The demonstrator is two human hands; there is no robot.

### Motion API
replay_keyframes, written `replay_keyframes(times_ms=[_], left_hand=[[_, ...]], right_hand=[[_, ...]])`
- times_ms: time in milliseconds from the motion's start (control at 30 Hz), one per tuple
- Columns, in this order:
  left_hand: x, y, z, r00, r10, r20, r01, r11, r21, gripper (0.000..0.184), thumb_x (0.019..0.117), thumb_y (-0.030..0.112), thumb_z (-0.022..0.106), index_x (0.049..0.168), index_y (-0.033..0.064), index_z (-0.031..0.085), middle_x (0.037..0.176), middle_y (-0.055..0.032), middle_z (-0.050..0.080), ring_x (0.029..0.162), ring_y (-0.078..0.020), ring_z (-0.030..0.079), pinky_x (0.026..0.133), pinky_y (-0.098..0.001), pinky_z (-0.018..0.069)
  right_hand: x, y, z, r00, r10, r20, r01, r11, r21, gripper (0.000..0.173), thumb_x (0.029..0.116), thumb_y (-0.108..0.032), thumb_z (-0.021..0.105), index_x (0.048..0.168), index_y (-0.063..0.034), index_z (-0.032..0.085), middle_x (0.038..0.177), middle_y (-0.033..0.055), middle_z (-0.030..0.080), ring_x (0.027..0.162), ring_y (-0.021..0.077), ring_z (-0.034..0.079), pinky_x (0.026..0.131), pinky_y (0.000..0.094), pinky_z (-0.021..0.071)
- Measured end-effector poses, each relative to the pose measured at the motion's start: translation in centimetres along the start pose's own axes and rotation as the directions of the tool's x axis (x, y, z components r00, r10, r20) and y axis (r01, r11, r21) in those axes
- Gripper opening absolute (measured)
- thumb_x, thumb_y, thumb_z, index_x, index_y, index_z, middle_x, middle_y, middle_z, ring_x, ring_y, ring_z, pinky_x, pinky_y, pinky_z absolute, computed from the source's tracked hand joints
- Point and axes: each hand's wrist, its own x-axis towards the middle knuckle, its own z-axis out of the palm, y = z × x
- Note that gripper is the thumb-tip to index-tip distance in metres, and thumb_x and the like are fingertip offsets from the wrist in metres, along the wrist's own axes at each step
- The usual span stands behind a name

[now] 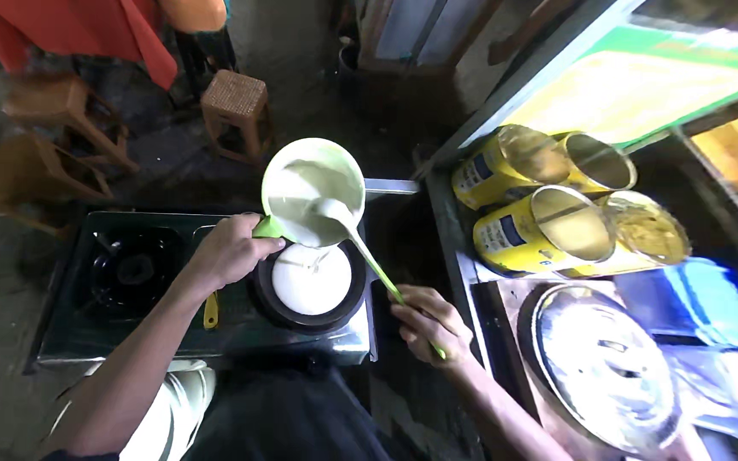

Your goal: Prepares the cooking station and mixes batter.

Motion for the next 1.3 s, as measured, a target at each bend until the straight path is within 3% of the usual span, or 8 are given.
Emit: replay_keyframes(times_ms=[100, 233, 300, 367, 500, 700, 1033, 1300], left_hand=[[0.7, -0.4, 0.8, 0.997, -0.066, 0.042, 0.072, 0.985, -0.154, 0.014, 0.1015, 0.017, 0.064, 0.103, 0.0037, 0.066, 0.067, -0.0025, 0.056, 0.052, -0.0085, 0.049, 0.049, -0.0221, 0.0408], [1.3, -1.0, 1.4, 0.990, -0.127, 0.053, 0.136, 0.959, -0.250, 0.013, 0.1029, 0.015, 0.061, 0.102, 0.0023, 0.062, 0.067, -0.0011, 0.055, 0.050, -0.0059, 0.047, 0.048, -0.0186, 0.0404], [1.1, -1.5, 1.4, 0.987, -0.152, 0.051, 0.160, 0.948, -0.274, 0.012, 0.1029, 0.014, 0.061, 0.103, 0.0025, 0.063, 0.068, -0.0003, 0.055, 0.051, -0.0055, 0.048, 0.048, -0.0177, 0.0408], [0.8, -1.9, 1.4, 0.985, -0.168, 0.047, 0.175, 0.941, -0.291, 0.010, 0.1029, 0.013, 0.060, 0.102, 0.0029, 0.063, 0.066, 0.0006, 0.054, 0.050, -0.0047, 0.047, 0.047, -0.0168, 0.0405], [0.1, -3.2, 1.5, 0.981, -0.189, 0.041, 0.192, 0.921, -0.339, 0.008, 0.1025, 0.011, 0.059, 0.101, 0.0036, 0.062, 0.067, 0.0013, 0.055, 0.050, -0.0045, 0.049, 0.048, -0.0166, 0.0425], [-0.5, -4.5, 1.1, 0.977, -0.214, 0.021, 0.206, 0.905, -0.372, 0.007, 0.1022, 0.011, 0.060, 0.097, 0.0056, 0.060, 0.065, 0.0031, 0.054, 0.049, -0.0036, 0.048, 0.048, -0.0160, 0.0422], [-0.8, -4.9, 0.4, 0.974, -0.224, -0.008, 0.198, 0.878, -0.436, 0.006, 0.1021, 0.009, 0.059, 0.099, 0.0043, 0.061, 0.065, 0.0027, 0.054, 0.050, -0.0037, 0.049, 0.048, -0.0160, 0.0433], [-0.8, -5.5, 0.2, 0.976, -0.219, -0.013, 0.195, 0.890, -0.412, 0.006, 0.1019, 0.010, 0.058, 0.098, 0.0059, 0.062, 0.066, 0.0033, 0.054, 0.050, -0.0032, 0.049, 0.048, -0.0152, 0.0434]], right_hand=[[-1.1, -3.2, -0.6, 0.916, 0.344, -0.205, -0.305, 0.931, 0.202, 0.030, 0.1112, -0.034, 0.041, 0.112, -0.0219, 0.068, 0.118, -0.0095, 0.066, 0.105, 0.0030, 0.068, 0.087, 0.0205, 0.0587], [-1.6, -2.3, 2.9, 0.116, 0.936, -0.333, -0.567, 0.338, 0.751, 0.038, 0.1089, -0.012, 0.031, 0.085, -0.0109, 0.061, 0.070, -0.0029, 0.071, 0.054, 0.0115, 0.067, 0.051, 0.0297, 0.0602], [-2.0, 0.4, 5.7, -0.079, 0.963, -0.258, -0.667, 0.141, 0.731, 0.037, 0.1097, -0.013, 0.030, 0.085, -0.0058, 0.058, 0.062, -0.0005, 0.065, 0.050, 0.0134, 0.065, 0.052, 0.0331, 0.0608], [-2.2, 2.7, 9.1, -0.033, 0.967, -0.252, -0.729, 0.150, 0.667, 0.036, 0.1093, -0.012, 0.031, 0.087, -0.0008, 0.058, 0.060, 0.0008, 0.065, 0.051, 0.0134, 0.066, 0.054, 0.0333, 0.0616], [-3.0, 1.0, 9.5, 0.272, 0.954, -0.124, -0.877, 0.299, 0.377, 0.032, 0.1064, -0.011, 0.038, 0.093, 0.0042, 0.062, 0.071, 0.0008, 0.069, 0.060, 0.0092, 0.069, 0.062, 0.0302, 0.0625], [-1.9, 5.3, 7.1, 0.354, 0.885, -0.302, -0.857, 0.436, 0.275, 0.030, 0.1072, -0.011, 0.039, 0.093, 0.0033, 0.061, 0.070, -0.0021, 0.067, 0.059, 0.0057, 0.069, 0.059, 0.0261, 0.0620], [-1.3, 1.6, 13.8, 0.590, 0.807, 0.023, -0.766, 0.551, 0.332, 0.033, 0.1062, -0.011, 0.038, 0.087, 0.0034, 0.061, 0.073, 0.0017, 0.068, 0.062, 0.0074, 0.070, 0.062, 0.0269, 0.0622], [-5.8, -3.0, 6.5, 0.483, 0.862, -0.157, -0.819, 0.507, 0.268, 0.029, 0.1056, -0.012, 0.039, 0.087, -0.0054, 0.061, 0.077, -0.0110, 0.069, 0.065, -0.0027, 0.068, 0.061, 0.0183, 0.0613]])
